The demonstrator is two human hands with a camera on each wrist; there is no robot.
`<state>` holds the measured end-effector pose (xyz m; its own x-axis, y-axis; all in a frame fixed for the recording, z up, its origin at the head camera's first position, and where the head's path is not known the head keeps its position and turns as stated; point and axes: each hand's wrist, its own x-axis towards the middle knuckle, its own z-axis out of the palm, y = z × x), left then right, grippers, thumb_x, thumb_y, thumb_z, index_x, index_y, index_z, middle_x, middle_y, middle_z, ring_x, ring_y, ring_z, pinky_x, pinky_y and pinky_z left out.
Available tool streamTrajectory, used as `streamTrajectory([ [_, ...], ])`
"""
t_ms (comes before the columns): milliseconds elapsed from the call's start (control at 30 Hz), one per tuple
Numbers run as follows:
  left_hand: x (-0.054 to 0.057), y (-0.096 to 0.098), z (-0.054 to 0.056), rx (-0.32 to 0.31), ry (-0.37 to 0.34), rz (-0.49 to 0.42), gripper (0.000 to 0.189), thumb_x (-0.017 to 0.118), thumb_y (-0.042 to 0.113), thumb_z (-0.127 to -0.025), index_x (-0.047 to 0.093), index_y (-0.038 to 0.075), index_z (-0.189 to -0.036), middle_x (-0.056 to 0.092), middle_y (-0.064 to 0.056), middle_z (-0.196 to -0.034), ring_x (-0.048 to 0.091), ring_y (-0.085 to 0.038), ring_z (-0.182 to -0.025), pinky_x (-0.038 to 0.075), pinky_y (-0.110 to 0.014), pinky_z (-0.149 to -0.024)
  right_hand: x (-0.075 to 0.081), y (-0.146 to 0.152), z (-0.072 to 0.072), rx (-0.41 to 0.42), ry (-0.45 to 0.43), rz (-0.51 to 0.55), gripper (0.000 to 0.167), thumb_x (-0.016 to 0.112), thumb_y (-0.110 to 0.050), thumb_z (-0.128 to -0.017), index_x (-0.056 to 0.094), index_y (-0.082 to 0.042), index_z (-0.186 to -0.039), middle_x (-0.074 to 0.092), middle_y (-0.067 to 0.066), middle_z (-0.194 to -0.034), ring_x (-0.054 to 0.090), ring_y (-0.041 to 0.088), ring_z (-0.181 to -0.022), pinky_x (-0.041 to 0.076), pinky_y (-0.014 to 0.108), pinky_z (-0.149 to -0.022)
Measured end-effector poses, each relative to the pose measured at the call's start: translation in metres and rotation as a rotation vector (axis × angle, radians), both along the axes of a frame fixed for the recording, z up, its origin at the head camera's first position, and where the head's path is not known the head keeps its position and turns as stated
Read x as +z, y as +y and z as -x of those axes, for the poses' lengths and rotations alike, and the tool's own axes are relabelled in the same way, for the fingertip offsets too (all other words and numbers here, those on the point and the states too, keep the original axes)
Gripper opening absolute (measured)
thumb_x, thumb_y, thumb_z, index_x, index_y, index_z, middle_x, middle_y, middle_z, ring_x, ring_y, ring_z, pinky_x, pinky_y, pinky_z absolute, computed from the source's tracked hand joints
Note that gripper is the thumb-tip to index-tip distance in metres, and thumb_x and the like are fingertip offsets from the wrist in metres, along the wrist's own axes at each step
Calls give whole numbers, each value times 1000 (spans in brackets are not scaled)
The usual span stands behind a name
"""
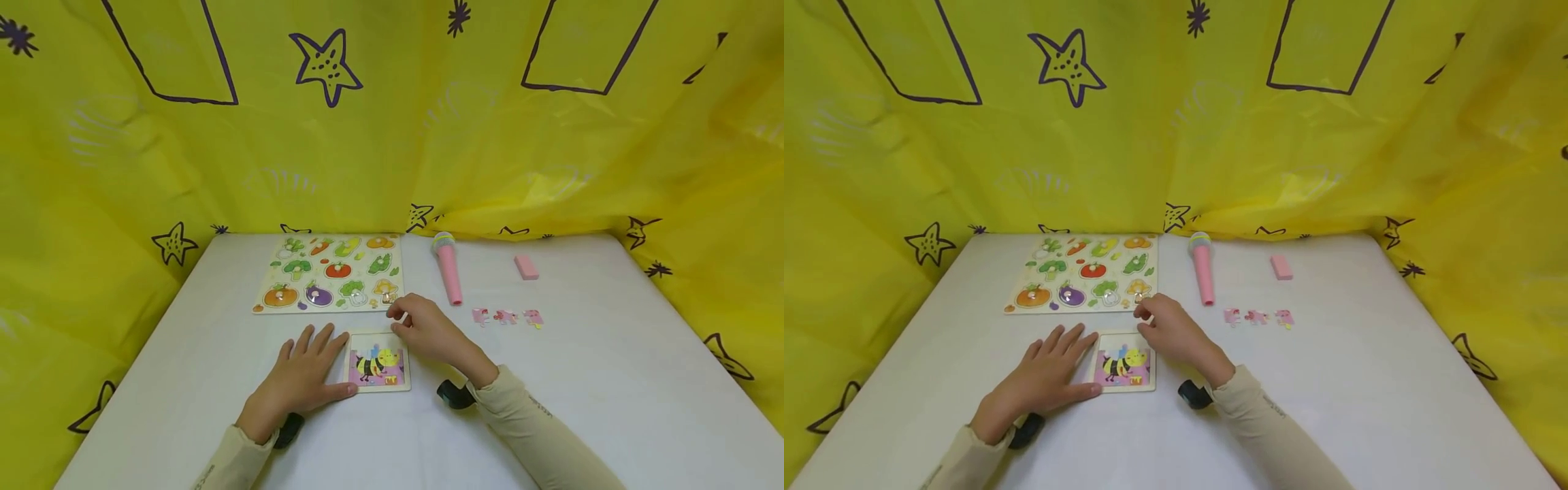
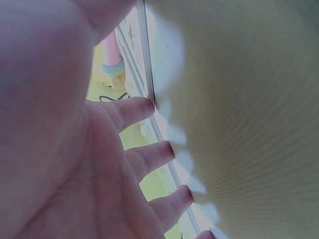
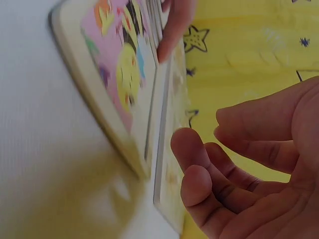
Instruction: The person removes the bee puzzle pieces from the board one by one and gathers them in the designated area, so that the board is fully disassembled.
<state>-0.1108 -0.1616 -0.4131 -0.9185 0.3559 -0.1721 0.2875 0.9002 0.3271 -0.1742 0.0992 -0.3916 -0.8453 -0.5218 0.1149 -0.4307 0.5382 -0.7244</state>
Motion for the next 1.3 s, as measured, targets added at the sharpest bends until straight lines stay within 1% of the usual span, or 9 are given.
streamTrajectory([
  [100,1,0,0,0,3,6,92,77,61,-93,45,10,-163,32,-22,-170,23,-55,-155,19,-79,-117,0,-14,-4,49,-17,-13,14,68,-1,-101,72,3,-114,69,12,-111,63,19,-89,56,34,-82],
  [167,2,0,0,-2,6,4,92,77,61,-92,45,10,-162,32,-22,-170,24,-55,-154,20,-79,-116,-2,-22,-6,86,-11,-24,14,69,-1,-100,72,3,-113,69,11,-110,63,18,-88,56,33,-81],
  [300,3,0,0,-11,11,-3,93,77,62,-92,45,10,-162,33,-22,-170,24,-56,-154,21,-80,-115,-6,-36,-10,151,29,-70,16,73,-1,-98,73,4,-113,68,10,-106,61,18,-85,54,31,-78],
  [400,3,0,0,-16,16,-4,93,76,63,-92,46,10,-162,33,-22,-170,24,-56,-154,21,-80,-115,-8,-43,-12,169,62,-119,18,75,-3,-96,74,2,-113,66,10,-105,59,19,-85,53,31,-79],
  [567,3,-1,1,-18,25,-3,91,76,63,-92,47,10,-161,33,-22,-169,25,-56,-153,22,-80,-114,-11,-52,-19,154,59,-201,23,78,-8,-94,74,0,-116,62,8,-107,55,17,-85,51,30,-77],
  [733,3,-2,-1,-16,18,-14,92,77,63,-92,47,10,-161,33,-22,-170,24,-56,-154,21,-80,-114,-14,-56,-24,133,73,-293,28,80,-11,-95,71,-3,-121,57,7,-110,56,16,-79,50,28,-71],
  [867,3,-2,-1,-16,22,-17,92,77,63,-92,47,10,-161,33,-22,-170,24,-56,-154,21,-80,-114,-13,-60,-25,130,84,-346,26,79,-12,-97,70,-3,-119,56,9,-112,57,16,-76,51,28,-68],
  [1100,4,-1,-1,-13,27,-6,92,77,62,-92,47,10,-161,34,-22,-169,24,-56,-154,22,-80,-114,-11,-62,-24,146,72,-348,20,79,-7,-95,69,-1,-112,54,7,-105,55,15,-75,50,28,-67],
  [1300,3,0,-1,-6,18,-9,93,77,64,-91,47,10,-161,34,-22,-169,24,-57,-154,21,-81,-114,-15,-63,-24,145,64,-344,21,78,-7,-95,64,-7,-110,50,5,-103,54,14,-73,48,26,-65],
])
